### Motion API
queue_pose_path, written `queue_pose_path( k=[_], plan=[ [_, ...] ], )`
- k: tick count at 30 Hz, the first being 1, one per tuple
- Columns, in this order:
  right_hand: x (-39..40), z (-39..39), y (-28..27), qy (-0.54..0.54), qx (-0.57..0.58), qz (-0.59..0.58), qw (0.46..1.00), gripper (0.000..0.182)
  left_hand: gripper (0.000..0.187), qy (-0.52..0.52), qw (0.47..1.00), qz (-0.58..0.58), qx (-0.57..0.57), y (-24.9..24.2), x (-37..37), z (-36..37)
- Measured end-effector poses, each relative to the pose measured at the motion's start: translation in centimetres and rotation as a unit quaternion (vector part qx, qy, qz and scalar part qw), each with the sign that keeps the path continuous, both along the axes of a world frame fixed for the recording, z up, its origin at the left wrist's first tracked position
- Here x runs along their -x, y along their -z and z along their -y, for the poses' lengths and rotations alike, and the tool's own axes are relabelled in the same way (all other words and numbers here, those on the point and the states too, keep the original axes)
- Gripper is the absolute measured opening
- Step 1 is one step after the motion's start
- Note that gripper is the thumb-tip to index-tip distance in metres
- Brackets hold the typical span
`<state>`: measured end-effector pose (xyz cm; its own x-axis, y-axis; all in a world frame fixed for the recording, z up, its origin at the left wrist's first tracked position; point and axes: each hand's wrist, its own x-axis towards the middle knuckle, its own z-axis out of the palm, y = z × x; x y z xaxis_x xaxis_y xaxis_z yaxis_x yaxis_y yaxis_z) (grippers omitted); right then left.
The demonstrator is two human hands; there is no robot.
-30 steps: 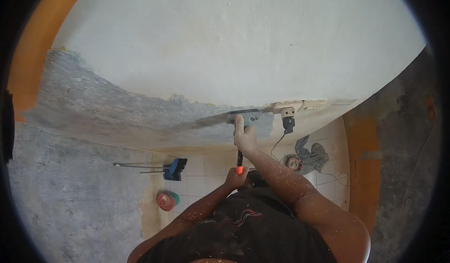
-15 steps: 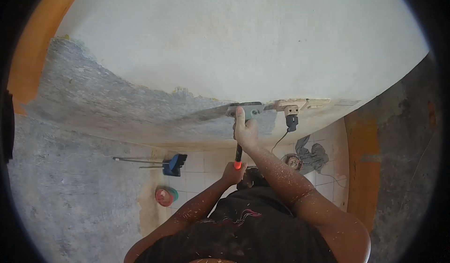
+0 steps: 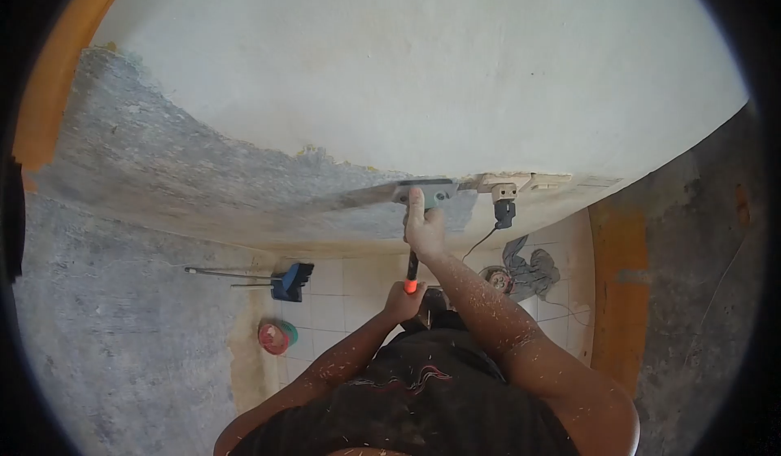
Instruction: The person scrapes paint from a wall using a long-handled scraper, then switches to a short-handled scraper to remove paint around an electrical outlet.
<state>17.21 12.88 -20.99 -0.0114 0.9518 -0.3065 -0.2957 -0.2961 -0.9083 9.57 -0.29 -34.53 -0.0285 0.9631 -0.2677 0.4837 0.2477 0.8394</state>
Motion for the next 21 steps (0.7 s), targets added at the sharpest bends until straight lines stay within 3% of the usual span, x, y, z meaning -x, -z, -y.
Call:
queue_pose_path(
  k=[4, 8, 12, 13, 17, 20, 21],
  plan=[
    [0.2, -0.1, -1.0, 0.0, -0.001, -0.039, 0.999, 0.045, 0.037, -0.006, 0.997, 0.039, 0.063, -4.2, 0.5, -0.5],
    [0.6, 0.3, 0.8, 0.021, 0.013, -0.013, 1.0, 0.045, 0.036, -0.012, 0.999, -0.018, 0.024, -0.8, 0.1, 0.5],
    [0.9, -0.1, -3.7, 0.023, -0.031, -0.016, 0.999, 0.045, 0.039, -0.018, 0.999, 0.008, 0.045, -2.1, 0.7, -1.4],
    [0.7, -0.3, -3.0, 0.001, -0.032, -0.063, 0.997, 0.046, 0.039, -0.02, 0.998, 0.012, 0.054, -2.1, 0.5, -0.8],
    [0.7, -0.1, 0.7, 0.006, -0.009, -0.033, 0.999, 0.05, 0.038, -0.029, 0.999, 0.012, 0.011, -2.2, 0.7, -0.8],
    [0.5, -0.2, -0.8, 0.005, -0.017, 0.002, 1.0, 0.048, 0.037, -0.016, 1.0, 0.017, 0.004, -1.2, -0.3, -0.7],
    [0.5, -0.2, -2.0, 0.005, 0.007, 0.0, 1.0, 0.047, 0.037, -0.017, 0.999, 0.03, 0.011, -3.0, -0.1, -0.9]
  ],
)
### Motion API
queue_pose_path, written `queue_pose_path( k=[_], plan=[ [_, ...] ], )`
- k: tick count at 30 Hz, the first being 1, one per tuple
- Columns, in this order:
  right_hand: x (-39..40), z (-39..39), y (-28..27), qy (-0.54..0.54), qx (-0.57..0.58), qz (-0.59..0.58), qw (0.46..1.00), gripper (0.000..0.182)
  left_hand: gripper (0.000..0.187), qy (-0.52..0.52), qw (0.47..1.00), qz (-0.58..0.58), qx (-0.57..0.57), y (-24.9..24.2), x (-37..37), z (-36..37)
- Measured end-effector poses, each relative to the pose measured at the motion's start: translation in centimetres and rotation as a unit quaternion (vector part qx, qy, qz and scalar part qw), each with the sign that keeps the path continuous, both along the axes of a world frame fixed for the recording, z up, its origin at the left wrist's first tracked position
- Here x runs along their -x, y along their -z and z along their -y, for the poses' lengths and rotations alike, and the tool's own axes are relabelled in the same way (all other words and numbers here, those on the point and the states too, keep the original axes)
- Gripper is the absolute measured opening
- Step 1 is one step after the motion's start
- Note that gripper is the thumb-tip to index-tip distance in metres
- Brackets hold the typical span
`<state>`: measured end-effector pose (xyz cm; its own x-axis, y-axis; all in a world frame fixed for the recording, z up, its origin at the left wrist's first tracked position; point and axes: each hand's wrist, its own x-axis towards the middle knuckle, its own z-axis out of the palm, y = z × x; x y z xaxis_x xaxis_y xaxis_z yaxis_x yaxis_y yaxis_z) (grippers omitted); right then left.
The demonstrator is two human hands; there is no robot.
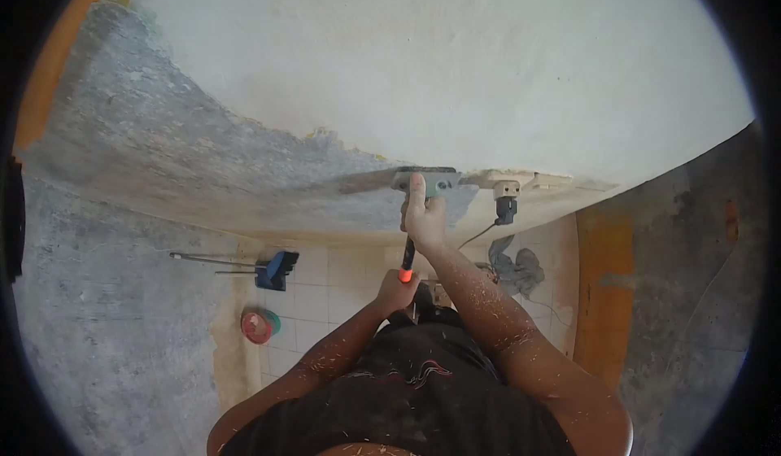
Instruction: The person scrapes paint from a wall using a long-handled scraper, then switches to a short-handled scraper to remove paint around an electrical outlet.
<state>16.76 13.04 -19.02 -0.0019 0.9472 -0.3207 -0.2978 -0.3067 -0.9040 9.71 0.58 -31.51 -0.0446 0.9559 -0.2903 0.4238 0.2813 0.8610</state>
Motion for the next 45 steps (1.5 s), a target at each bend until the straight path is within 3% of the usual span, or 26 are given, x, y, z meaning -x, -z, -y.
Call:
queue_pose_path(
  k=[5, 7, 10, 11, 13, 16, 20, 25, 27, 32, 35, 36, 39, 41, 42, 45],
  plan=[
    [-0.1, 0.4, 1.0, -0.011, 0.015, -0.038, 0.999, 0.047, 0.038, -0.017, 1.0, 0.001, 0.006, 0.7, 0.3, 1.3],
    [0.4, 0.5, 1.2, 0.019, 0.04, 0.015, 0.999, 0.047, 0.037, -0.006, 1.0, -0.01, 0.02, 1.1, 0.3, 1.3],
    [0.4, -0.6, -2.2, 0.016, -0.026, -0.016, 0.999, 0.048, 0.037, -0.015, 0.999, -0.037, 0.029, -1.8, 0.9, -1.3],
    [0.5, -0.3, -2.6, 0.025, -0.05, -0.03, 0.998, 0.048, 0.038, -0.016, 0.999, 0.006, 0.047, -1.5, 1.4, -1.6],
    [0.7, -0.4, -1.5, 0.031, -0.047, -0.056, 0.997, 0.048, 0.038, -0.014, 1.0, -0.004, -0.003, -0.9, 2.0, -1.6],
    [0.5, 0.2, 2.6, 0.039, -0.004, 0.026, 0.999, 0.051, 0.038, 0.017, 0.998, -0.06, -0.013, 3.5, 0.9, 0.9],
    [0.5, 0.2, -1.0, 0.017, 0.004, 0.007, 1.0, 0.05, 0.039, 0.018, 0.999, 0.007, 0.028, -1.5, 1.2, 0.6],
    [0.9, 0.7, -0.5, 0.014, 0.028, -0.07, 0.997, 0.05, 0.038, 0.014, 0.999, -0.03, 0.039, -1.5, 2.6, 1.3],
    [1.2, 0.8, 0.4, 0.032, 0.047, 0.007, 0.998, 0.05, 0.038, 0.011, 0.998, -0.031, 0.054, -0.9, 2.2, 1.7],
    [1.7, 0.4, -1.5, 0.019, 0.006, -0.035, 0.999, 0.051, 0.038, 0.011, 0.999, -0.013, 0.048, -2.2, 4.0, -0.3],
    [2.3, 0.6, 0.9, 0.04, 0.036, -0.045, 0.998, 0.051, 0.038, 0.014, 0.997, -0.005, 0.08, -0.3, 4.2, 1.4],
    [2.3, 1.0, 0.8, 0.042, 0.033, -0.048, 0.997, 0.051, 0.039, 0.017, 0.998, -0.021, 0.053, 1.9, 3.6, 2.2],
    [2.9, 0.0, -0.6, 0.041, 0.033, 0.002, 0.999, 0.051, 0.041, 0.018, 0.998, -0.049, -0.017, 0.6, 3.2, 0.1],
    [3.1, 0.4, -1.0, 0.049, -0.021, -0.012, 0.998, 0.051, 0.04, 0.001, 0.999, -0.015, 0.04, 0.9, 4.1, -0.2],
    [3.1, 0.4, -0.8, 0.042, -0.026, -0.026, 0.998, 0.051, 0.041, 0.0, 0.995, 0.008, 0.095, -2.3, 4.4, -0.3],
    [2.5, 0.6, 0.4, 0.026, 0.023, -0.05, 0.998, 0.051, 0.041, 0.0, 0.999, -0.041, -0.001, 0.9, 3.9, 0.7]
  ],
)
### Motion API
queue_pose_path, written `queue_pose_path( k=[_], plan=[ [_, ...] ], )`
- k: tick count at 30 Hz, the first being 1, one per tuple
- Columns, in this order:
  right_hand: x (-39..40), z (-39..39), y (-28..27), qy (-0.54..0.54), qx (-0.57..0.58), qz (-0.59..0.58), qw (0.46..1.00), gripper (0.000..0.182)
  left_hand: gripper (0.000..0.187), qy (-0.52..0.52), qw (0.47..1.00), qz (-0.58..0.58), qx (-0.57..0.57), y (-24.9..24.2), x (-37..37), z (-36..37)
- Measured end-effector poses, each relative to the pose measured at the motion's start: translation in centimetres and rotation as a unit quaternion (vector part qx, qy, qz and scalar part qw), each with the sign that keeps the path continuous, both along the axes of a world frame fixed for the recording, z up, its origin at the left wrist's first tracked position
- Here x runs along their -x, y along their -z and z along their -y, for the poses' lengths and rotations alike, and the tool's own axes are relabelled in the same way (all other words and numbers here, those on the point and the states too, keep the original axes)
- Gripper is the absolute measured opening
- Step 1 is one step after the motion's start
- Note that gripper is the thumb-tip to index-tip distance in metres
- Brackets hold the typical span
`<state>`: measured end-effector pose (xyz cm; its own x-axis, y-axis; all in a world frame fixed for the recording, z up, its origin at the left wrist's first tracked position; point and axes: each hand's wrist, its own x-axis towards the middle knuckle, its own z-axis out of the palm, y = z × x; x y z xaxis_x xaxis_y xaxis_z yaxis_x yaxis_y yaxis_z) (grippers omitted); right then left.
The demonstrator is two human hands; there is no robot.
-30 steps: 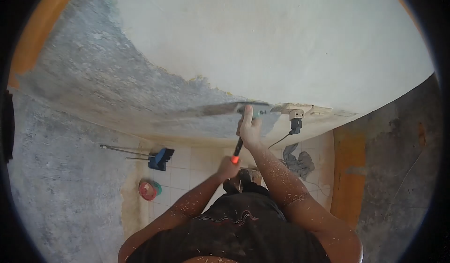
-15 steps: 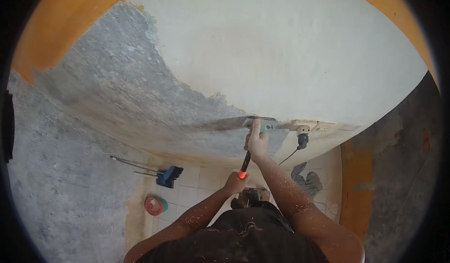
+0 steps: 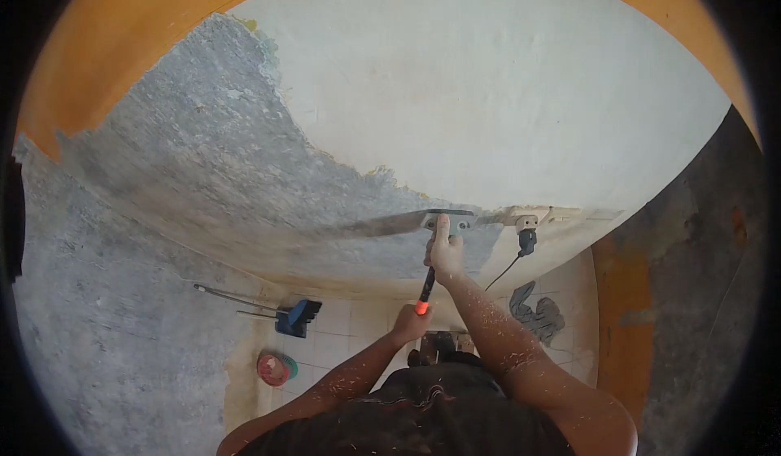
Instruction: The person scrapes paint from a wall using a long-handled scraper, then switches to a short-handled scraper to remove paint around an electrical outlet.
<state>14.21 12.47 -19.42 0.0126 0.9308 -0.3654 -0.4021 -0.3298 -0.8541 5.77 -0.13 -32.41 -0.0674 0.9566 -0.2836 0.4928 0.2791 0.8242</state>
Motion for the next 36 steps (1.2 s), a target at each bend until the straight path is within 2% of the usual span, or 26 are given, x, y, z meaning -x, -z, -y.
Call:
queue_pose_path(
  k=[2, 5, 6, 8, 9, 11, 14, 15, 16, 18, 20, 22, 23, 26, 28, 29, 32, 33, 36],
  plan=[
    [-0.1, 0.1, 0.6, 0.018, 0.019, 0.025, 0.999, 0.051, 0.041, 0.005, 0.999, 0.012, 0.032, 0.5, -0.6, 0.3],
    [-0.3, -0.6, -2.4, 0.009, -0.018, 0.023, 1.0, 0.05, 0.04, -0.022, 0.999, 0.017, 0.018, -0.3, -0.6, -1.7],
    [-0.4, -0.7, -2.8, 0.006, -0.04, 0.0, 0.999, 0.05, 0.039, -0.009, 1.0, 0.003, 0.012, -1.4, -0.3, -2.2],
    [-0.7, -0.6, -2.2, 0.001, -0.063, -0.023, 0.998, 0.049, 0.039, -0.024, 0.995, 0.071, 0.06, -4.0, -0.1, -2.4],
    [-0.8, -0.7, -1.0, 0.003, -0.052, -0.014, 0.999, 0.049, 0.039, -0.023, 0.995, 0.071, 0.06, -2.7, -0.4, -2.1],
    [-0.8, -0.5, 1.0, 0.007, -0.021, 0.033, 0.999, 0.049, 0.038, -0.005, 1.0, -0.009, 0.013, 1.1, -1.3, -1.0],
    [-0.7, -0.4, -2.0, 0.016, -0.052, 0.049, 0.997, 0.049, 0.038, -0.002, 0.999, -0.02, 0.049, -1.3, -1.7, -2.0],
    [-0.7, -0.8, -3.3, 0.022, -0.079, 0.041, 0.996, 0.049, 0.038, -0.029, 0.998, 0.041, 0.039, -3.3, -1.7, -2.5],
    [-1.1, -1.0, -4.5, 0.003, -0.074, 0.002, 0.997, 0.048, 0.038, -0.03, 0.998, 0.043, 0.045, -3.5, -1.6, -3.0],
    [-1.4, -1.4, -3.9, -0.008, -0.081, -0.022, 0.996, 0.049, 0.039, -0.017, 0.998, 0.06, -0.007, -4.0, -1.1, -3.8],
    [-1.5, -1.1, -1.6, -0.006, -0.068, 0.003, 0.998, 0.051, 0.04, 0.001, 1.0, 0.028, -0.004, -0.7, -1.3, -2.9],
    [-1.3, -0.6, -1.5, 0.0, -0.047, 0.027, 0.999, 0.053, 0.039, 0.022, 1.0, -0.009, 0.011, -0.4, -1.8, -1.6],
    [-1.3, -0.6, -1.4, 0.005, -0.028, 0.035, 0.999, 0.053, 0.039, 0.02, 0.998, 0.024, 0.059, -0.1, -1.9, -1.4],
    [-1.3, -0.6, -4.0, 0.007, -0.013, 0.042, 0.999, 0.051, 0.041, 0.024, 0.999, 0.041, 0.027, -2.2, -1.8, -2.0],
    [-1.5, -0.9, -5.7, -0.013, -0.065, -0.002, 0.998, 0.05, 0.041, 0.011, 0.996, 0.07, 0.045, -4.2, -1.6, -3.2],
    [-1.8, -1.2, -5.3, -0.031, -0.053, -0.027, 0.998, 0.05, 0.041, 0.003, 0.993, 0.095, 0.064, -4.9, -1.4, -3.4],
    [-1.8, -0.7, -1.3, 0.004, -0.053, 0.019, 0.998, 0.05, 0.04, 0.021, 0.999, 0.021, 0.044, -2.0, -1.3, -2.4],
    [-1.8, -0.4, 0.2, 0.009, -0.014, 0.043, 0.999, 0.05, 0.04, 0.021, 0.999, 0.02, 0.042, -1.0, -1.5, -1.7],
    [-1.9, -0.4, -2.1, 0.002, -0.015, 0.03, 0.999, 0.049, 0.039, 0.039, 0.999, -0.015, 0.019, -0.4, -1.9, -1.1]
  ],
)
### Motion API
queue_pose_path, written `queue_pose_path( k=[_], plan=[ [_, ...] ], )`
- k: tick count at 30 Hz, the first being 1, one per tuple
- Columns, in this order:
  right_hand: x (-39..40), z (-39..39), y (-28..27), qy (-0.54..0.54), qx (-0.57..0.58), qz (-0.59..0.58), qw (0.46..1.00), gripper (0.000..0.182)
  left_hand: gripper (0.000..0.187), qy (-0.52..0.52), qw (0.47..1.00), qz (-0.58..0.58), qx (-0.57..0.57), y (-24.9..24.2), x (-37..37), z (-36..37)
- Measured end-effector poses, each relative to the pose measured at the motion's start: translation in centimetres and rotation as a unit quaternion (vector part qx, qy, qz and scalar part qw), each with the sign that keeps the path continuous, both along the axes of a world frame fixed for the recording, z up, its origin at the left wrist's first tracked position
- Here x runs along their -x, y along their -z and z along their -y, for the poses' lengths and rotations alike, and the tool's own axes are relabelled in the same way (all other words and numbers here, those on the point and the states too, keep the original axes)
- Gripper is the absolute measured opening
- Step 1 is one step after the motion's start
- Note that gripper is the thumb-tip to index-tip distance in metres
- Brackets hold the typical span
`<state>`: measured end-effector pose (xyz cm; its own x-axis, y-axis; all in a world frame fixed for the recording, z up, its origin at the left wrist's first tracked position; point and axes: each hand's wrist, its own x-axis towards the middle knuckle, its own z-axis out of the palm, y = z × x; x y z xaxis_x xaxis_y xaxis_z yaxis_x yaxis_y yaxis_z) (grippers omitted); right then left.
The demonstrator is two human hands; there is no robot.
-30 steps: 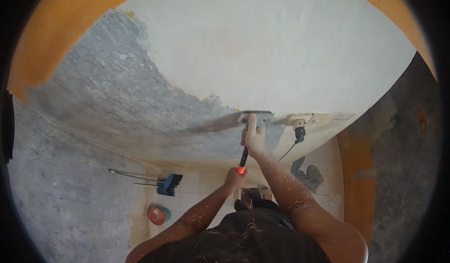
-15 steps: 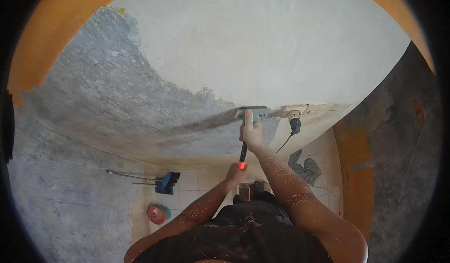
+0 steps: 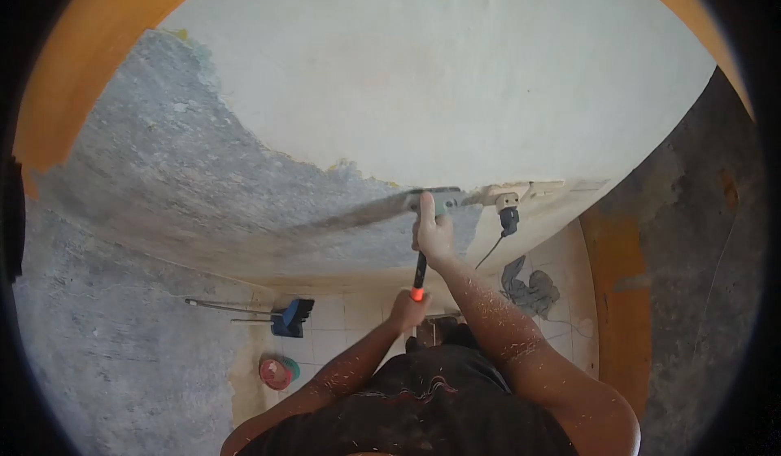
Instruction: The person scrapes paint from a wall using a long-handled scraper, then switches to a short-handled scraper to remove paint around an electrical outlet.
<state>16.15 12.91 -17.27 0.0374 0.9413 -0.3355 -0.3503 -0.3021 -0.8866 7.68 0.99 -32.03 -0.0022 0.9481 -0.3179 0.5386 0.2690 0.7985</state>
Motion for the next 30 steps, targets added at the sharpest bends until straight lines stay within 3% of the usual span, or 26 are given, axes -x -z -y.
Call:
queue_pose_path(
  k=[2, 3, 6, 9, 12, 13, 16, 17, 22, 24, 26, 30],
  plan=[
    [0.0, 0.4, 0.3, 0.0, 0.009, -0.023, 1.0, 0.049, 0.039, -0.015, 0.995, 0.06, 0.084, -2.2, 0.4, -0.4],
    [0.1, 0.3, 0.2, 0.005, 0.001, -0.027, 1.0, 0.049, 0.038, -0.01, 0.999, 0.016, 0.046, -2.4, 0.4, -0.4],
    [-0.3, 0.1, 1.9, -0.009, 0.001, -0.043, 0.999, 0.049, 0.037, -0.026, 0.997, 0.037, 0.06, -3.4, 0.1, 0.2],
    [-0.5, 0.0, 2.6, 0.004, 0.033, 0.004, 0.999, 0.049, 0.033, -0.002, 1.0, 0.004, 0.026, 1.4, -0.5, 0.9],
    [-0.8, 0.1, 0.5, -0.029, 0.043, -0.028, 0.998, 0.048, 0.031, 0.041, 0.999, 0.006, 0.029, 0.4, -0.2, 0.5],
    [-0.7, 0.2, 0.7, -0.022, 0.03, -0.033, 0.999, 0.048, 0.033, 0.003, 0.999, 0.011, 0.049, -1.9, -0.3, 0.4],
    [-0.4, 0.0, 3.0, -0.014, 0.007, -0.036, 0.999, 0.048, 0.036, -0.024, 1.0, 0.003, 0.013, 2.0, -0.5, 0.6],
    [-0.6, 0.2, 3.6, -0.021, 0.016, -0.015, 1.0, 0.048, 0.037, -0.04, 0.998, 0.017, 0.051, 3.5, -0.8, 1.2],
    [-0.7, -0.5, -2.5, -0.041, -0.076, -0.031, 0.996, 0.048, 0.039, -0.04, 0.998, 0.035, 0.039, -2.9, -0.6, -1.6],
    [-0.9, -0.8, -1.8, -0.058, -0.06, -0.075, 0.994, 0.048, 0.038, -0.035, 0.999, 0.002, 0.006, -3.7, -0.3, -2.3],
    [-0.8, -0.5, 1.5, -0.052, -0.053, -0.03, 0.997, 0.047, 0.037, -0.028, 0.999, -0.012, 0.024, 0.2, -1.2, -0.4],
    [-1.1, -0.1, 1.5, -0.052, 0.011, 0.01, 0.999, 0.047, 0.041, -0.031, 0.997, 0.022, 0.071, 0.3, -1.8, 0.7]
  ],
)
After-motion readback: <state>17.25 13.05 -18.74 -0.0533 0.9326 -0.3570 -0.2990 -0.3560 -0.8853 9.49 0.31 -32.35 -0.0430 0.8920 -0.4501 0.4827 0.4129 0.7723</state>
